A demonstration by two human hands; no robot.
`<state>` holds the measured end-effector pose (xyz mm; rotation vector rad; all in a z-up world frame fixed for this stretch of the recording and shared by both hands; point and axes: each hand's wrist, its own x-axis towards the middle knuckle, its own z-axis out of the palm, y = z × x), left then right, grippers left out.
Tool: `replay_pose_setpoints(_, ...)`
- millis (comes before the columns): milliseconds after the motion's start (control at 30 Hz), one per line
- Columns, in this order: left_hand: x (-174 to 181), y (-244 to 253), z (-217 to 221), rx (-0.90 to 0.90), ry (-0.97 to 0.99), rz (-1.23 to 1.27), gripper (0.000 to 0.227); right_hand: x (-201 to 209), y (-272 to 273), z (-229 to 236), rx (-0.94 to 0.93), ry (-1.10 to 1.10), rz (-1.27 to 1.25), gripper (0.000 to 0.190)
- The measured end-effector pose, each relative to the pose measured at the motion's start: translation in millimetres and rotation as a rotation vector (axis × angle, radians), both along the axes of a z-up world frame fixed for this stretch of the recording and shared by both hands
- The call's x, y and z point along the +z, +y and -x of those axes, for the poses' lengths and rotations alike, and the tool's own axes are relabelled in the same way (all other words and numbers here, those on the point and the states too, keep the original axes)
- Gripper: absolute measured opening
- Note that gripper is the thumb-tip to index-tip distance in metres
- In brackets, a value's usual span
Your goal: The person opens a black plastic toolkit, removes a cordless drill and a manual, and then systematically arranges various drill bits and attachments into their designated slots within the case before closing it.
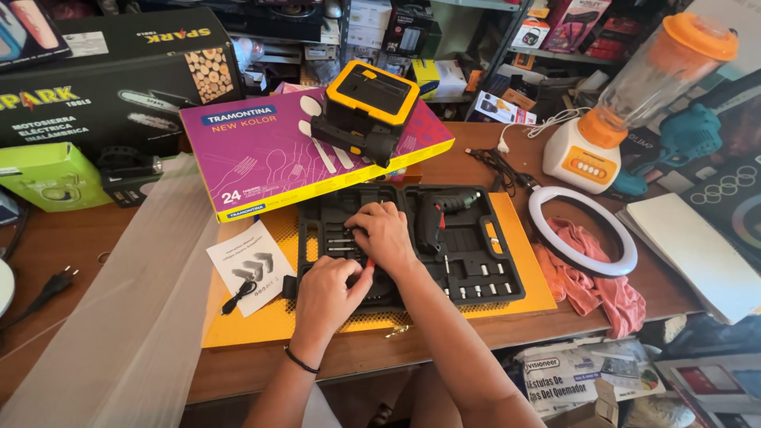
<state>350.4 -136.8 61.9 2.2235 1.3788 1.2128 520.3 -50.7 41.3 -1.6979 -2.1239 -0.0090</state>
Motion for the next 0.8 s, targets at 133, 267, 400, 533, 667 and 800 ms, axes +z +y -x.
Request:
replay_pose_setpoints(133, 1, 1, 0, 0.007, -0.002, 0.000, 0.031, -2, 1, -1, 0.001, 0.011, 0.016, 0.012)
replay_pose_setpoints(267, 5, 0, 1, -0.023, -0.020, 0.009, 0.030, 0, -2, -2, 0.023, 0.018, 0.002, 0.012)
replay_pose_setpoints(400, 5, -1, 1, -0.026, -0.023, 0.017, 0.030, 6, -5, -1, 0.028, 0.018, 0.016, 0.017)
replay_pose_setpoints(533, 6, -1, 2, -0.037, -0.027, 0.029, 0.030, -4, 0, 0, -0.017, -0.021, 0.002, 0.022)
replay_pose_setpoints(667, 5, 0, 1, -0.038, -0.021, 0.045, 0.032, -10, 4, 0, -0.051, -0.024, 0.020, 0.012)
replay_pose_setpoints(800, 0, 1, 1, -0.030, -0.015, 0.030, 0.031, -8, 2, 0, -0.040, -0.015, 0.030, 0.013)
